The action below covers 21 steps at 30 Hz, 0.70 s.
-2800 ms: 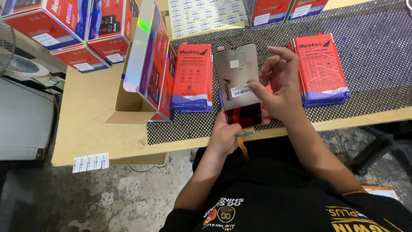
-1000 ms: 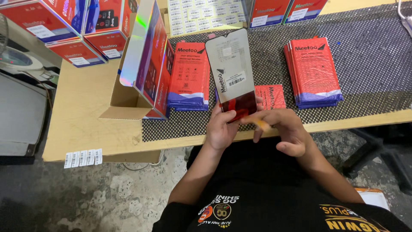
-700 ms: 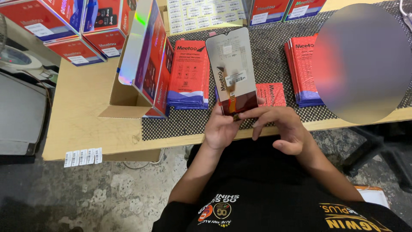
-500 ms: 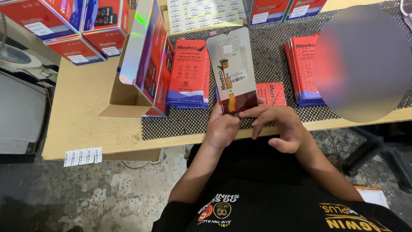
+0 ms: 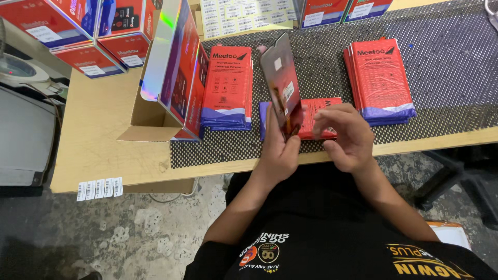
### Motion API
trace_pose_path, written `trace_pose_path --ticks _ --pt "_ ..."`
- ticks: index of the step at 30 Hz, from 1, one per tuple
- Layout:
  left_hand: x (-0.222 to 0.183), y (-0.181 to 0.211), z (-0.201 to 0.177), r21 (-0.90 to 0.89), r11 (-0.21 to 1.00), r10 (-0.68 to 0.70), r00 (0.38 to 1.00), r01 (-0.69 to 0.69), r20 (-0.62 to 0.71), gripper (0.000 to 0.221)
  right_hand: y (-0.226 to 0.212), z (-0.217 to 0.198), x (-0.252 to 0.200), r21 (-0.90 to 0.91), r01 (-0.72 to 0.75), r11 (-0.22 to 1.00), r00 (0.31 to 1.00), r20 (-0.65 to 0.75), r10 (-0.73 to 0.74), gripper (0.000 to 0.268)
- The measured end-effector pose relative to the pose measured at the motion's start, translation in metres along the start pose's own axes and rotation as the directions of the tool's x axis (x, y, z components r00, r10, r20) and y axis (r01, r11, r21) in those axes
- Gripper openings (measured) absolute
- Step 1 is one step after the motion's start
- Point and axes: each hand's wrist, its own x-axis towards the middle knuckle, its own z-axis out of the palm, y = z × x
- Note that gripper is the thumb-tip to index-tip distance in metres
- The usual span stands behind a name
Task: The person picks up a phone screen, folds the attached ribbon cable, inserts the screen into a red protective sleeve, and then places the sleeved item into a cardboard box.
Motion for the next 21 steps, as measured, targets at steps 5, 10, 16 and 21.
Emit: trace_pose_path --ticks 5,10,16,21 --pt "0.005 0.024 0.016 0.414 0.895 0.153 0.986 -0.166 0.064 0.077 -0.001 0.004 0.008 -0.074 -0.002 0.997 0.998 0.067 0.007 0.069" --pt "0.006 0.014 0.020 0.648 0.722 0.196 0.970 -0.243 0.146 0.083 0.010 0.004 0.001 0.017 -0.065 0.998 0.997 -0.030 0.065 0.069" --pt "0.009 0.014 0.024 0.770 0.562 0.194 0.953 -0.302 0.232 0.087 0.051 -0.034 -0.052 -0.074 -0.255 0.964 0.945 -0.229 0.233 0.053" --pt "0.025 0.025 0.007 0.609 0.715 0.128 0.921 -0.343 0.369 0.114 0.058 -0.054 -0.060 -0.049 -0.266 0.963 0.866 -0.450 0.217 0.036"
